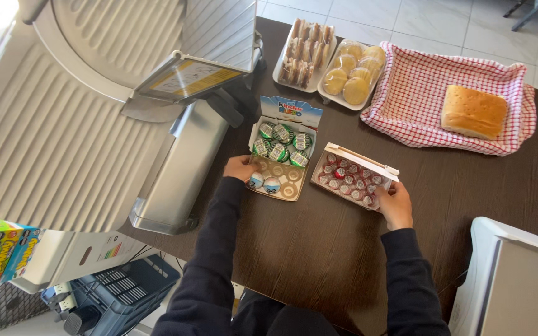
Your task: The person arranges various boxes of candy, trays of eggs, and bread on a counter by hand. They move several candy boxes from the counter surface to a shelf area and stack them.
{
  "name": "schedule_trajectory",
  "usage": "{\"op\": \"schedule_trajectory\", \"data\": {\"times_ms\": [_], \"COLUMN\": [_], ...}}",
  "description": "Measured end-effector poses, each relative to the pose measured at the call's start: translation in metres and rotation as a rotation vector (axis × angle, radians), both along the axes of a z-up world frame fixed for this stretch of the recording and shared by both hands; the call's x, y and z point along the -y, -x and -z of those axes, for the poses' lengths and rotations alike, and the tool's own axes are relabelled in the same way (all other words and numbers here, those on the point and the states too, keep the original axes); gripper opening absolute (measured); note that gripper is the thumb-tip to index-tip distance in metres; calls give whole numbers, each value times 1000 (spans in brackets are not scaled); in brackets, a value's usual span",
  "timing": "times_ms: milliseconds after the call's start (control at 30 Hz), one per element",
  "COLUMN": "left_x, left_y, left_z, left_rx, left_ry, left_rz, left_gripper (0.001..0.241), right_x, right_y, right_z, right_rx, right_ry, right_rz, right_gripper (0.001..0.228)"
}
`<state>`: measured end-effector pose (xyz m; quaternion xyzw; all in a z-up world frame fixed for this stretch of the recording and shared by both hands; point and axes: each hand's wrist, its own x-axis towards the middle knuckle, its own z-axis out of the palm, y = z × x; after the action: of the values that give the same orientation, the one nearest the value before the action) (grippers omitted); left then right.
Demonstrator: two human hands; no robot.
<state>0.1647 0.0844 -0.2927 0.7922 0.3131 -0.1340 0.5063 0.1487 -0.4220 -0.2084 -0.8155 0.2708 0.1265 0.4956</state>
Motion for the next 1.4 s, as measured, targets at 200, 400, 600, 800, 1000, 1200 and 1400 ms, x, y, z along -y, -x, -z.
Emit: {"op": "schedule_trajectory", "data": {"times_ms": [200, 400, 600, 800, 1000, 1200, 1400], "left_x": [6, 33, 47, 47, 41, 33, 28], "left_y": [-7, 36, 66, 79, 83, 80, 85], "left_z": [17, -27, -51, -92, -71, -27, 9], "left_rx": [-55, -54, -90, -32, 11, -6, 167], "left_ry": [-338, -303, -141, 51, 161, 200, 608], "left_rz": [130, 137, 175, 188, 128, 125, -188], "left_gripper": [24, 23, 39, 67, 76, 78, 70], "right_x": [15, 44, 26, -64, -137, -157, -146], "right_y": [23, 47, 38, 0, -45, -51, -14], "right_z": [-6, 0, -56, -100, -83, -102, -99], "right_rx": [41, 59, 70, 126, 114, 55, -7], "right_ry": [-83, -199, -102, -106, -126, -155, -294], "right_rz": [100, 160, 54, -106, -257, -271, -234], "right_gripper": [55, 41, 36, 34, 39, 56, 122]}}
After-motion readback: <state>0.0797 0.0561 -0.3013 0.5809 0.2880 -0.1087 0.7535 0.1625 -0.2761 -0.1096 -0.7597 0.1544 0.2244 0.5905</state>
